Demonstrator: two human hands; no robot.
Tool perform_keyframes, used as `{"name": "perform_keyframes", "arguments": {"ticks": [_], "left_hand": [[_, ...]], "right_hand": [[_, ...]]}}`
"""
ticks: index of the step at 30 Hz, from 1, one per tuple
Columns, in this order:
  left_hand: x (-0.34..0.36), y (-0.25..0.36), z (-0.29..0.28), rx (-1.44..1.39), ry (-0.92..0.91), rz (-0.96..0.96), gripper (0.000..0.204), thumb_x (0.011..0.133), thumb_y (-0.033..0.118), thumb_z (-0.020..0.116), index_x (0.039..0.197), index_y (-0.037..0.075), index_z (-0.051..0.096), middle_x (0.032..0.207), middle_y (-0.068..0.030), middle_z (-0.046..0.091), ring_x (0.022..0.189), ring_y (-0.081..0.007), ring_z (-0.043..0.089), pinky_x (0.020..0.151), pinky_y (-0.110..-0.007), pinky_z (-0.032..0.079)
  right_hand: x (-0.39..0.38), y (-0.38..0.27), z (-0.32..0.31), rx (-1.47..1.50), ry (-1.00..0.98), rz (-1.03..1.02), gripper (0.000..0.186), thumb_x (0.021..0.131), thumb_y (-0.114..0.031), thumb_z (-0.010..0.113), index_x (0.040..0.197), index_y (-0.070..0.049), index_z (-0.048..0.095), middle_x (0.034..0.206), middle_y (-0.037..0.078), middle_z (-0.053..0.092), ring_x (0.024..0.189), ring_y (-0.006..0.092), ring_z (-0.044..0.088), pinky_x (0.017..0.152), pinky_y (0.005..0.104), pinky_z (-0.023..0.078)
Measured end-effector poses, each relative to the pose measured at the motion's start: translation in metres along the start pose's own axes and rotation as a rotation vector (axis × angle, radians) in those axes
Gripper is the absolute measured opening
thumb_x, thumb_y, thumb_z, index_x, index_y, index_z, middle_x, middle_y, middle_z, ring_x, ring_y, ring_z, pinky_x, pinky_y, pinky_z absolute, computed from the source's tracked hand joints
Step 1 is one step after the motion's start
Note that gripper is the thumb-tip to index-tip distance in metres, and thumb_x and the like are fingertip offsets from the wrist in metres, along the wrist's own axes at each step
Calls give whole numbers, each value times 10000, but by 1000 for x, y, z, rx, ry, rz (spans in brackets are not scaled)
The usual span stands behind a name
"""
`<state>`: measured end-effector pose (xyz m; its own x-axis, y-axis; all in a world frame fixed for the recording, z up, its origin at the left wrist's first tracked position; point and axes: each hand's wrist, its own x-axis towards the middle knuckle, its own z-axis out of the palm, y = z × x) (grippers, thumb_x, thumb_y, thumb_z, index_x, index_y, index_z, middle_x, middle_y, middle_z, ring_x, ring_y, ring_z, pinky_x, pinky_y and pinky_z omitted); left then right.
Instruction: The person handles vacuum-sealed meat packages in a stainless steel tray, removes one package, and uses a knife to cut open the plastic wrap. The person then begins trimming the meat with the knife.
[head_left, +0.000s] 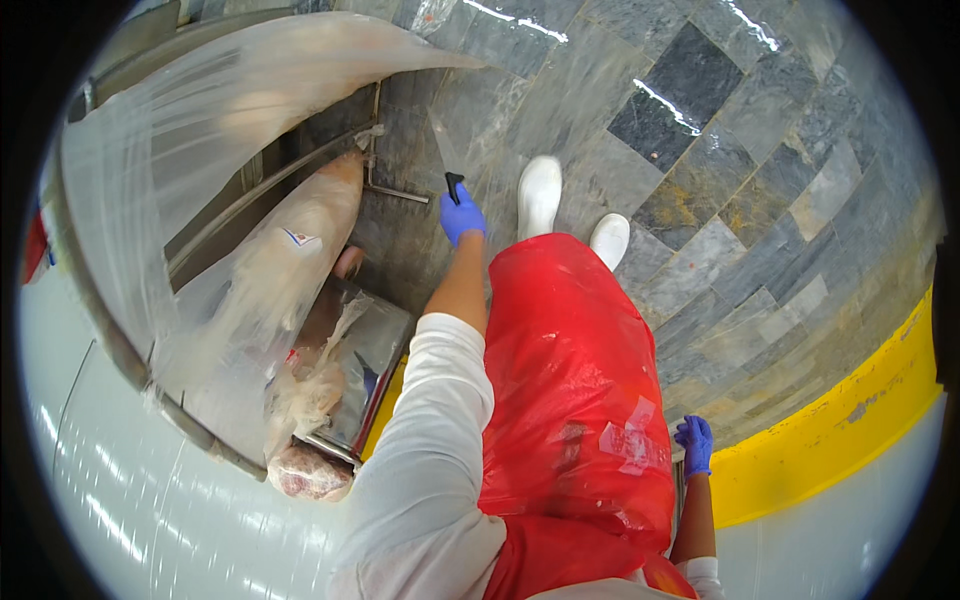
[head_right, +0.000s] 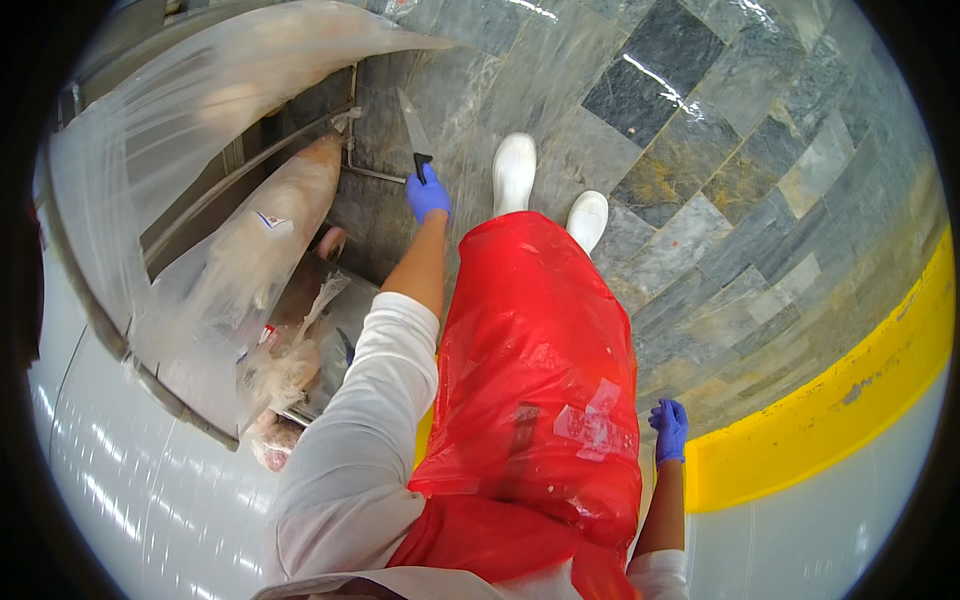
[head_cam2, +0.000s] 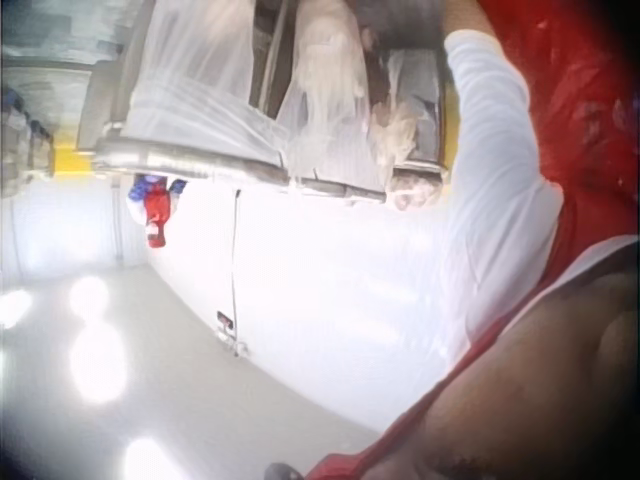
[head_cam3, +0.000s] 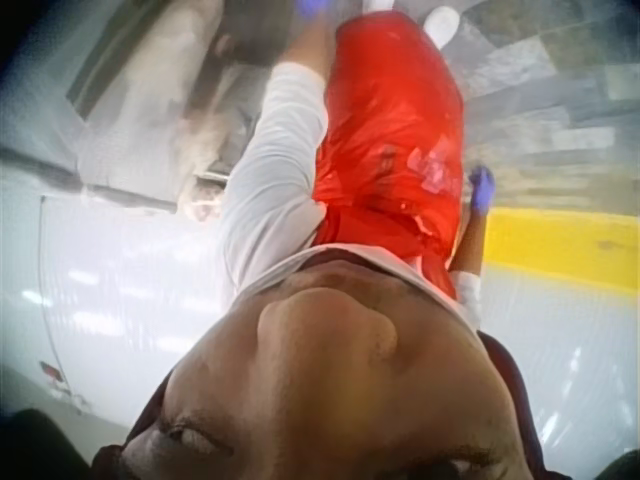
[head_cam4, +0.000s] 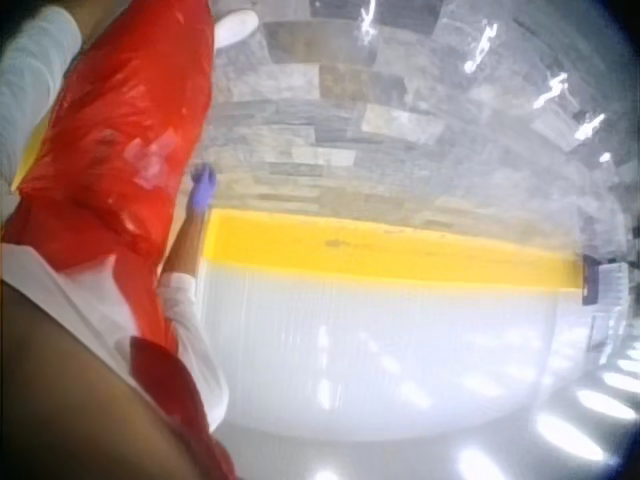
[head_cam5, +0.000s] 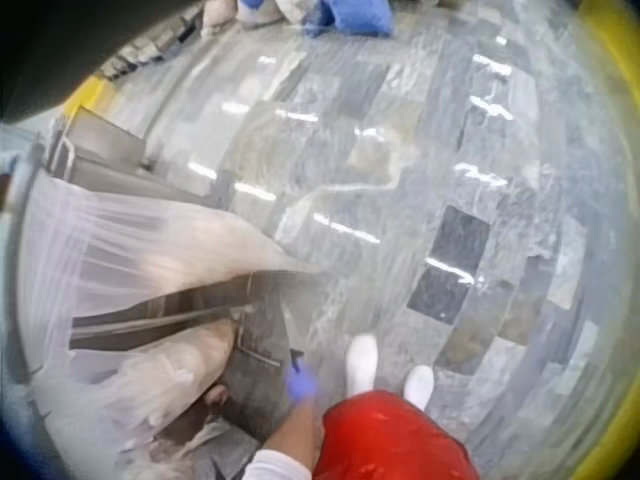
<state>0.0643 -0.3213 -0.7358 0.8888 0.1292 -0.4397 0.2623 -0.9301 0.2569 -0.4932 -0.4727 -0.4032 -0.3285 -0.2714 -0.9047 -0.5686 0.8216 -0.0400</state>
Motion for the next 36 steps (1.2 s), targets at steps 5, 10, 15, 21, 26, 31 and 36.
{"name": "perform_keyframes", "arguments": {"ticks": [5, 10, 15, 21, 26, 31, 36], "left_hand": [[79, 26, 6, -37, 93, 1, 383, 973, 387, 504, 1098, 25, 528, 973, -241, 647, 913, -446, 616, 753, -518, 460], [160, 36, 19, 28, 128, 75, 356, 975, 378, 504, 1099, 44, 516, 958, -225, 652, 899, -435, 624, 742, -516, 466], [200, 41, 30, 9, 150, 97, 364, 973, 389, 500, 1120, 57, 524, 986, -217, 659, 928, -424, 627, 766, -505, 471], [172, -12, 48, 31, -30, 21, 424, 964, 427, 501, 1155, 49, 532, 1074, -226, 646, 989, -431, 611, 823, -492, 464], [266, 92, 32, -62, -3, 108, 469, 950, 435, 501, 1125, 1, 545, 1079, -247, 635, 1008, -436, 603, 831, -488, 459], [269, 52, 56, -43, 14, 156, 398, 938, 367, 535, 1118, 12, 550, 1065, -235, 634, 974, -425, 605, 828, -468, 461], [206, -58, 78, -271, -23, 48, 300, 906, 248, 606, 1108, 40, 528, 976, -150, 628, 836, -285, 613, 809, -429, 471]], "right_hand": [[-1, 1, 20, -58, 53, 140, 217, 924, -287, 615, 1001, -85, 627, 769, 46, 631, 603, 123, 571, 585, 264, 474], [-2, -8, 61, -131, -4, 152, 209, 924, -288, 621, 994, -92, 634, 759, 33, 636, 610, 122, 585, 581, 261, 476], [-6, -28, 77, -152, 42, 165, 201, 925, -261, 626, 981, -68, 632, 749, 39, 634, 597, 124, 582, 583, 258, 483], [-16, -53, 64, -173, 83, 179, 222, 908, -277, 643, 1005, -79, 626, 752, 52, 647, 566, 132, 589, 555, 263, 477], [-6, -60, 54, -205, 94, 155, 231, 915, -287, 628, 1022, -82, 628, 767, 50, 646, 591, 129, 592, 573, 259, 469], [-10, -67, 80, -179, 111, 170, 231, 916, -288, 626, 1023, -84, 629, 766, 40, 634, 607, 126, 585, 585, 259, 472], [-18, -65, 82, -144, 36, 203, 224, 910, -283, 631, 986, -73, 639, 742, 38, 637, 576, 127, 587, 565, 257, 472]]}}
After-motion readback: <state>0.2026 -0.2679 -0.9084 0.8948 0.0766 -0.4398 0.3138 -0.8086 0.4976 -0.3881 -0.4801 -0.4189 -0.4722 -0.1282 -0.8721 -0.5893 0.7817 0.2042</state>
